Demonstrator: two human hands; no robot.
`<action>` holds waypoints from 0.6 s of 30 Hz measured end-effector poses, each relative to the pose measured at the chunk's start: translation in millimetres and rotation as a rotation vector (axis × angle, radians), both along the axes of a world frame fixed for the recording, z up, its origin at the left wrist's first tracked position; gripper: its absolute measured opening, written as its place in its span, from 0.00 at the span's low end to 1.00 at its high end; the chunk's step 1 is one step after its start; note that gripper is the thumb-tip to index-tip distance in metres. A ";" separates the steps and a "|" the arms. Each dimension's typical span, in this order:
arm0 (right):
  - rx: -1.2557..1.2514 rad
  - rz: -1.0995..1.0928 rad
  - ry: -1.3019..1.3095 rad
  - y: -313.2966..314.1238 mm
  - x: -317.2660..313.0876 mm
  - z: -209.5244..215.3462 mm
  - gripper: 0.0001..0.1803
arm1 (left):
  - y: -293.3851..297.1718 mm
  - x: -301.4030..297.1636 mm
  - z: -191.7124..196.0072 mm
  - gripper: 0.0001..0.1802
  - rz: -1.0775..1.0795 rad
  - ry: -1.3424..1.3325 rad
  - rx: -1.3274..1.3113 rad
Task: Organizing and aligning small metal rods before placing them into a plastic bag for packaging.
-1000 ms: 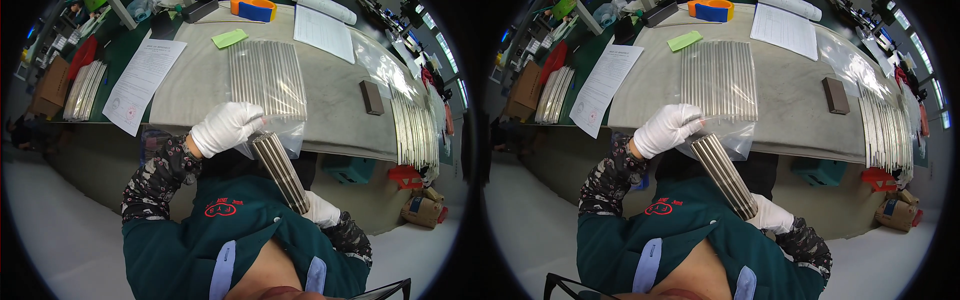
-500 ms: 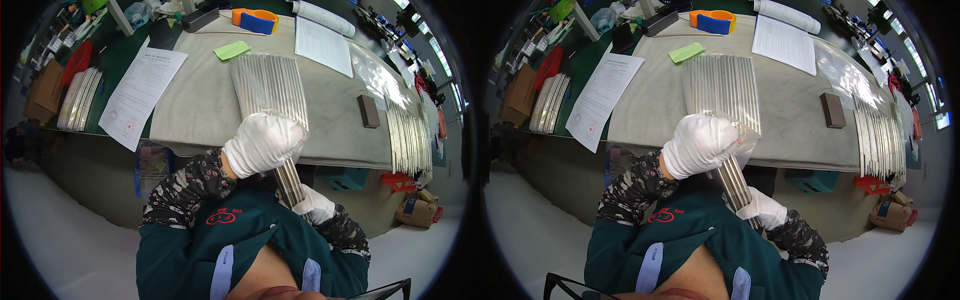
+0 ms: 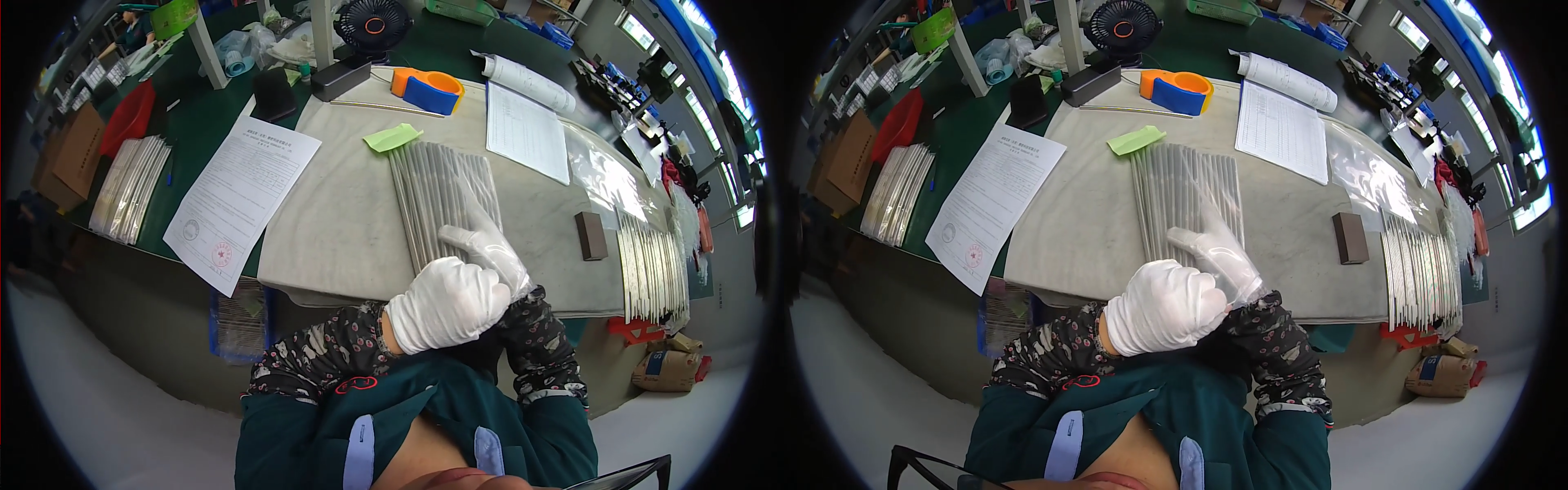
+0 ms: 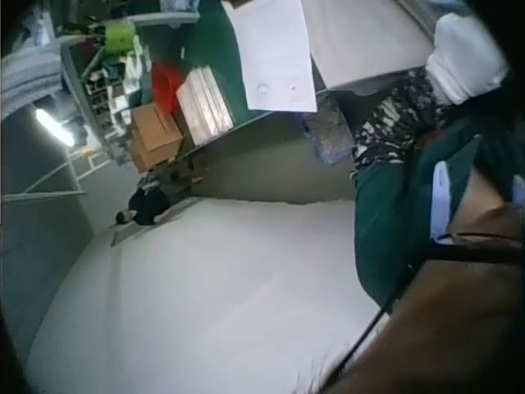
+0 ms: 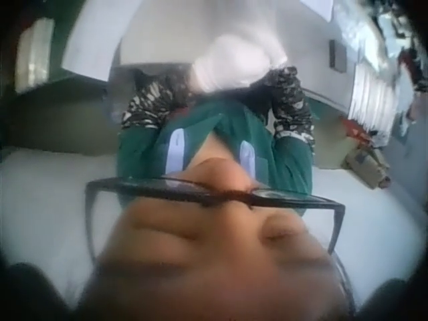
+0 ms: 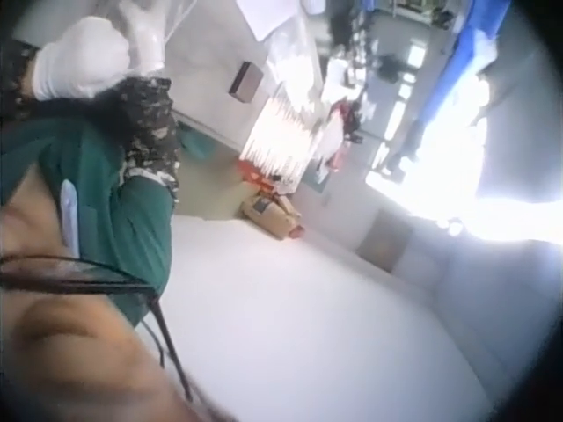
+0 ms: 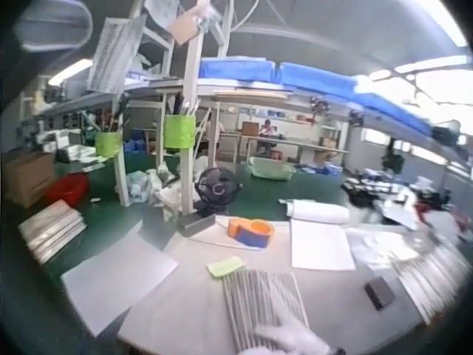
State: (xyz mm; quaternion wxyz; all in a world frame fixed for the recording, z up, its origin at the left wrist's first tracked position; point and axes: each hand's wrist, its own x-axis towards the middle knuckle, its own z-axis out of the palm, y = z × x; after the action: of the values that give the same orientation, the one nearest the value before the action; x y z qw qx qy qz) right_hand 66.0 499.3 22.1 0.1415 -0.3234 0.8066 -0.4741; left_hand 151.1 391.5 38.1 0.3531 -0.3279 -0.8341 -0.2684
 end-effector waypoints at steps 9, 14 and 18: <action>0.195 -0.205 0.417 15.2 -7.9 -15.4 0.30 | -18.1 16.4 -33.6 0.07 0.346 -0.408 -0.099; 0.032 -0.280 0.323 41.0 3.1 -30.4 0.33 | -10.1 28.5 -37.3 0.07 0.247 -0.317 -0.106; 0.148 -0.376 0.250 64.4 18.3 -21.5 0.33 | 7.8 31.5 -36.9 0.08 0.163 -0.256 -0.113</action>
State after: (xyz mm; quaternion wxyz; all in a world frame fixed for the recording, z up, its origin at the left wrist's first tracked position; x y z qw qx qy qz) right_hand 84.4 563.7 0.6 -0.0266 -0.2125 0.8965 -0.3879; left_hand 182.6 399.3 1.1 0.2456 -0.2418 -0.9099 -0.2309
